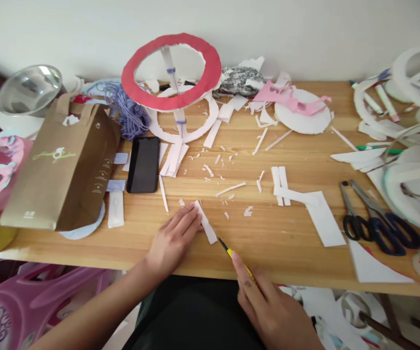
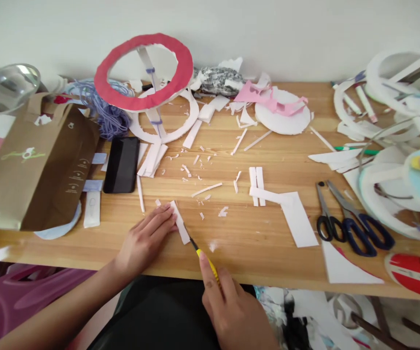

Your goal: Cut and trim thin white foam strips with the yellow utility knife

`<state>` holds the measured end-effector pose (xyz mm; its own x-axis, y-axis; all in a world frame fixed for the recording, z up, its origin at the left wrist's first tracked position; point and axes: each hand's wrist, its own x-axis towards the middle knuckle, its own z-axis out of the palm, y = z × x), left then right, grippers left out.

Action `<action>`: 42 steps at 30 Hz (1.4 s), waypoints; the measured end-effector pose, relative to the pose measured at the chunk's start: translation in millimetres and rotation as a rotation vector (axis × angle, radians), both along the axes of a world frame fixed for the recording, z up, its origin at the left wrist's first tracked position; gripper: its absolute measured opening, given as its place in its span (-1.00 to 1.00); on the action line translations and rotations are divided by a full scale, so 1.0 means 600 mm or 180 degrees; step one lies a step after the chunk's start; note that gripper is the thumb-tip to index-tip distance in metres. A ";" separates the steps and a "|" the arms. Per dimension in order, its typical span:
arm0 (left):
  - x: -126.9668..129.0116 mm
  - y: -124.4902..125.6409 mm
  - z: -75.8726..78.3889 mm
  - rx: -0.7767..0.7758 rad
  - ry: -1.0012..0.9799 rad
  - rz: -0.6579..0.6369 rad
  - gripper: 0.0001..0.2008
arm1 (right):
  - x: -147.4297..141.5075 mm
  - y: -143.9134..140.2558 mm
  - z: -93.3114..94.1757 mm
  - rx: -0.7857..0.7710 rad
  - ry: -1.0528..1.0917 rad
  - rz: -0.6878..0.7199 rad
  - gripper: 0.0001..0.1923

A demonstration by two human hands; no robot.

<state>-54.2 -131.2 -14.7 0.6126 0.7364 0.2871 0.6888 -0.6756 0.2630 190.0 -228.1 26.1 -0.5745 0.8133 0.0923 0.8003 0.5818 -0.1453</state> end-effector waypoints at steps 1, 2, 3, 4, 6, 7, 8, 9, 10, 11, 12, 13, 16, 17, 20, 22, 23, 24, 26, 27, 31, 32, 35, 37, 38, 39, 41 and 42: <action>0.000 0.000 -0.001 0.0025 0.0000 -0.0007 -0.71 | 0.001 -0.001 0.001 0.0006 0.0011 0.0017 -0.51; 0.000 0.001 -0.002 0.0040 -0.0002 -0.0017 -0.71 | 0.003 -0.002 0.001 0.0014 0.0009 0.0036 -0.51; 0.000 0.001 -0.004 0.0049 -0.0007 -0.0023 -0.72 | 0.004 -0.003 0.002 0.0025 0.0002 0.0050 -0.50; -0.001 0.002 -0.005 0.0050 -0.0016 -0.0027 -0.71 | 0.004 -0.004 0.003 0.0036 -0.0006 0.0061 -0.50; -0.002 0.003 -0.007 0.0052 -0.0037 -0.0033 -0.71 | 0.006 -0.005 0.006 0.0037 -0.0010 0.0100 -0.50; -0.003 0.003 -0.008 0.0056 -0.0045 -0.0033 -0.71 | 0.007 -0.006 0.007 0.0034 -0.0001 0.0115 -0.50; -0.003 0.004 -0.008 0.0063 -0.0047 -0.0032 -0.71 | 0.009 -0.007 0.008 0.0034 0.0014 0.0129 -0.51; -0.004 0.005 -0.008 0.0064 -0.0041 -0.0030 -0.71 | 0.012 -0.009 0.009 0.0033 0.0036 0.0140 -0.52; -0.005 0.005 -0.008 0.0054 -0.0028 -0.0028 -0.72 | 0.015 -0.012 0.009 0.0023 0.0060 0.0140 -0.53; -0.005 0.006 -0.008 0.0033 -0.0019 -0.0026 -0.72 | 0.020 -0.015 0.008 0.0005 0.0089 0.0141 -0.53; -0.006 0.006 -0.009 0.0006 -0.0020 -0.0030 -0.71 | 0.025 -0.020 0.007 -0.0020 0.0125 0.0139 -0.53; -0.007 0.006 -0.009 -0.0017 -0.0034 -0.0039 -0.71 | 0.029 -0.025 0.005 -0.0048 0.0171 0.0129 -0.52; -0.009 0.007 -0.010 -0.0020 -0.0104 -0.0077 -0.69 | 0.038 -0.043 -0.003 -0.0199 0.0397 -0.0079 -0.47; -0.009 0.007 -0.009 -0.0002 -0.0116 -0.0087 -0.68 | 0.038 -0.048 -0.006 -0.0246 0.0512 -0.0266 -0.45; -0.008 0.007 -0.007 0.0062 -0.0069 -0.0125 -0.66 | 0.028 -0.052 -0.010 -0.0341 0.0826 -0.0839 -0.38; -0.006 0.005 -0.004 0.0094 -0.0004 -0.0136 -0.65 | 0.016 -0.045 -0.010 -0.0369 0.0895 -0.0919 -0.34; -0.005 0.004 -0.002 0.0085 0.0028 -0.0129 -0.63 | 0.011 -0.040 -0.010 -0.0404 0.0886 -0.0869 -0.33; -0.004 0.003 -0.001 0.0058 0.0049 -0.0112 -0.62 | 0.005 -0.034 -0.011 -0.0441 0.0867 -0.0814 -0.33; -0.002 -0.001 0.001 -0.0051 0.0040 -0.0077 -0.57 | -0.004 -0.022 -0.013 -0.0489 0.0868 -0.0777 -0.35; -0.001 -0.004 0.001 -0.0116 0.0009 -0.0064 -0.54 | -0.008 -0.017 -0.014 -0.0505 0.0897 -0.0790 -0.36; 0.001 -0.013 -0.004 -0.0327 -0.0167 0.0012 -0.50 | -0.024 0.007 -0.020 -0.0567 0.1048 -0.0908 -0.40; 0.001 -0.015 -0.006 -0.0340 -0.0191 0.0084 -0.50 | -0.029 0.014 -0.022 -0.0582 0.1072 -0.0940 -0.41; 0.001 -0.019 -0.009 -0.0294 -0.0147 0.0300 -0.52 | -0.041 0.038 -0.027 -0.0575 0.1128 -0.0989 -0.43; 0.000 -0.020 -0.009 -0.0242 -0.0054 0.0334 -0.53 | -0.048 0.052 -0.030 -0.0520 0.1174 -0.1033 -0.44; 0.000 -0.020 -0.008 -0.0220 -0.0013 0.0323 -0.53 | -0.050 0.056 -0.032 -0.0514 0.1194 -0.1060 -0.45; 0.000 -0.019 -0.008 -0.0202 0.0015 0.0307 -0.53 | -0.052 0.059 -0.033 -0.0515 0.1219 -0.1087 -0.45; 0.002 -0.018 -0.007 -0.0196 0.0026 0.0291 -0.53 | -0.052 0.062 -0.034 -0.0545 0.1292 -0.1095 -0.46; 0.003 -0.017 -0.006 -0.0195 0.0020 0.0292 -0.54 | -0.052 0.062 -0.034 -0.0562 0.1348 -0.1087 -0.46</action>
